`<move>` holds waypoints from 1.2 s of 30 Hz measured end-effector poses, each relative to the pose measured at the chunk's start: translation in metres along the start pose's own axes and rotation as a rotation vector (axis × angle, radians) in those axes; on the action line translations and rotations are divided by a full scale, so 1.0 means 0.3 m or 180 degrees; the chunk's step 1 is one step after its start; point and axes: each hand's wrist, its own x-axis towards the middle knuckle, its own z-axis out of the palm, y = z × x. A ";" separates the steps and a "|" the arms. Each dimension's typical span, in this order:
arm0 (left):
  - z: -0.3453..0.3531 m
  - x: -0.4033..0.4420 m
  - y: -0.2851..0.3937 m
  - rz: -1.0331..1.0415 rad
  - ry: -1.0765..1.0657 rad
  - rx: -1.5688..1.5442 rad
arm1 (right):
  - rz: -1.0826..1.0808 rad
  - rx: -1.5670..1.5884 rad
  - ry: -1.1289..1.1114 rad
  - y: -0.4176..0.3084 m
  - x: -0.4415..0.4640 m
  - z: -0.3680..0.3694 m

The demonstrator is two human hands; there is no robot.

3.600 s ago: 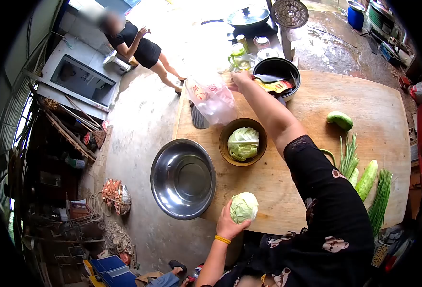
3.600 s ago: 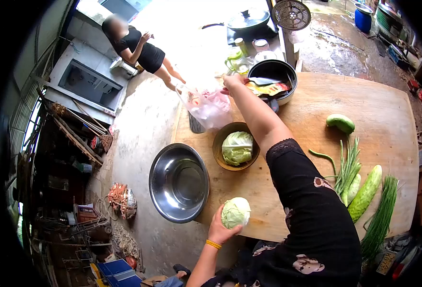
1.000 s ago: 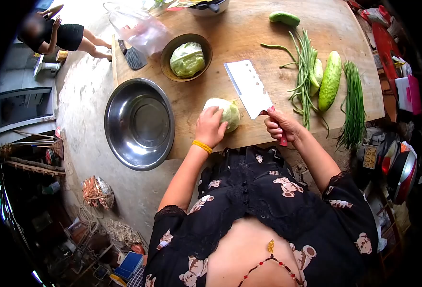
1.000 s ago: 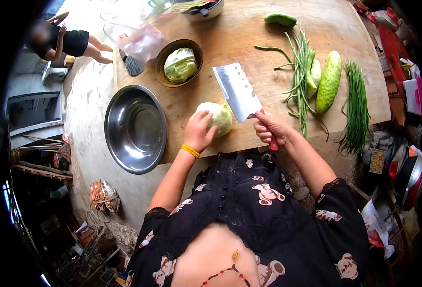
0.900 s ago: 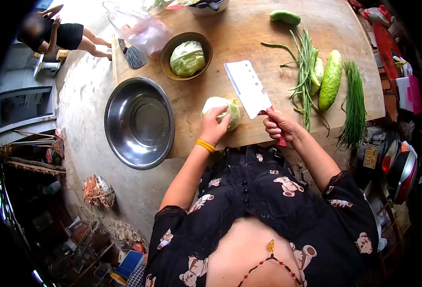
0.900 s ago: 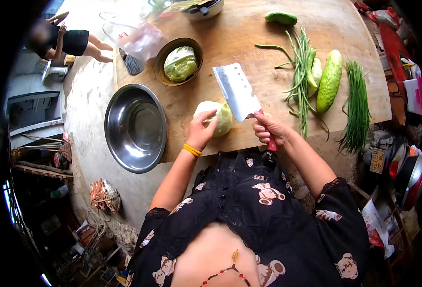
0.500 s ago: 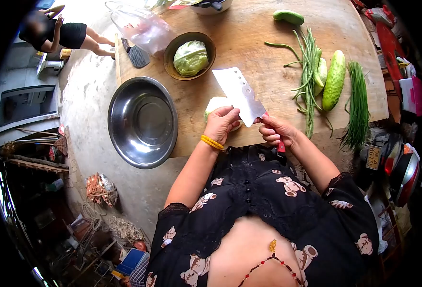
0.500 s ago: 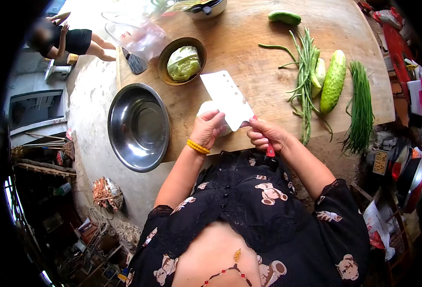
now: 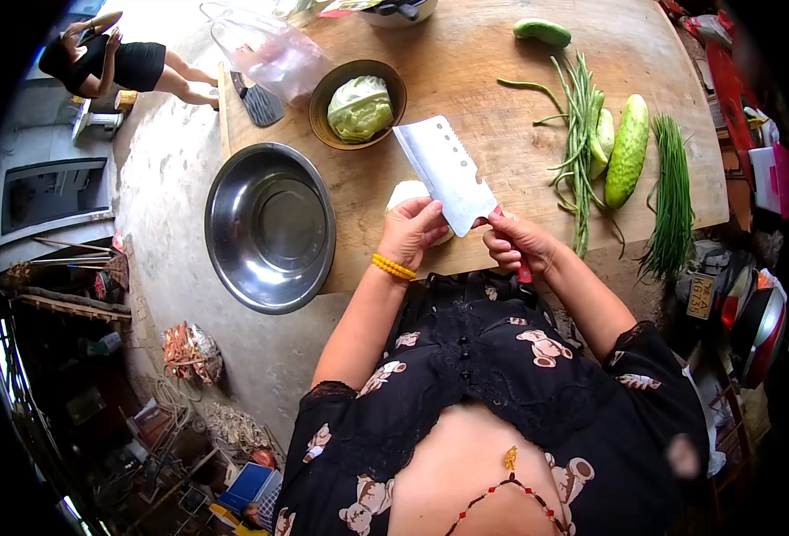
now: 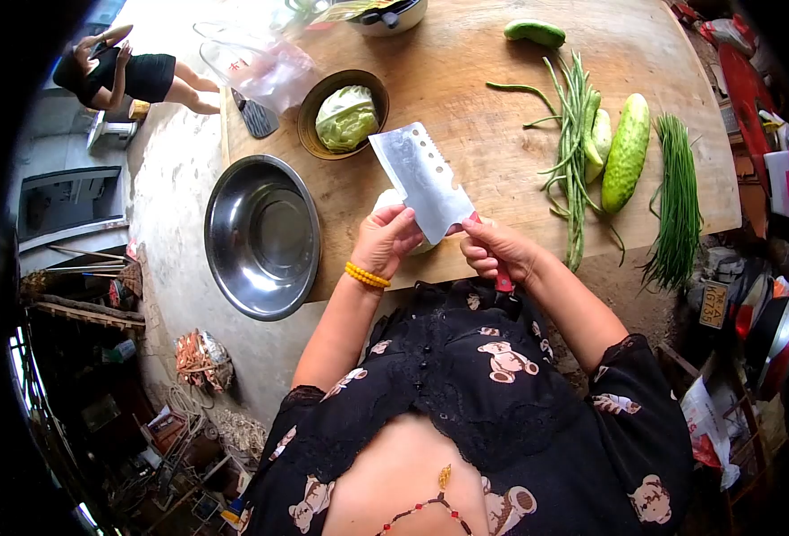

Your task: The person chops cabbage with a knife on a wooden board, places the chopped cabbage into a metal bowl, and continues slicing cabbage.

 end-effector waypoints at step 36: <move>0.019 0.218 0.273 0.0859 0.0031 -0.0045 | -0.0183 0.0669 -0.0408 -0.058 -0.054 -0.110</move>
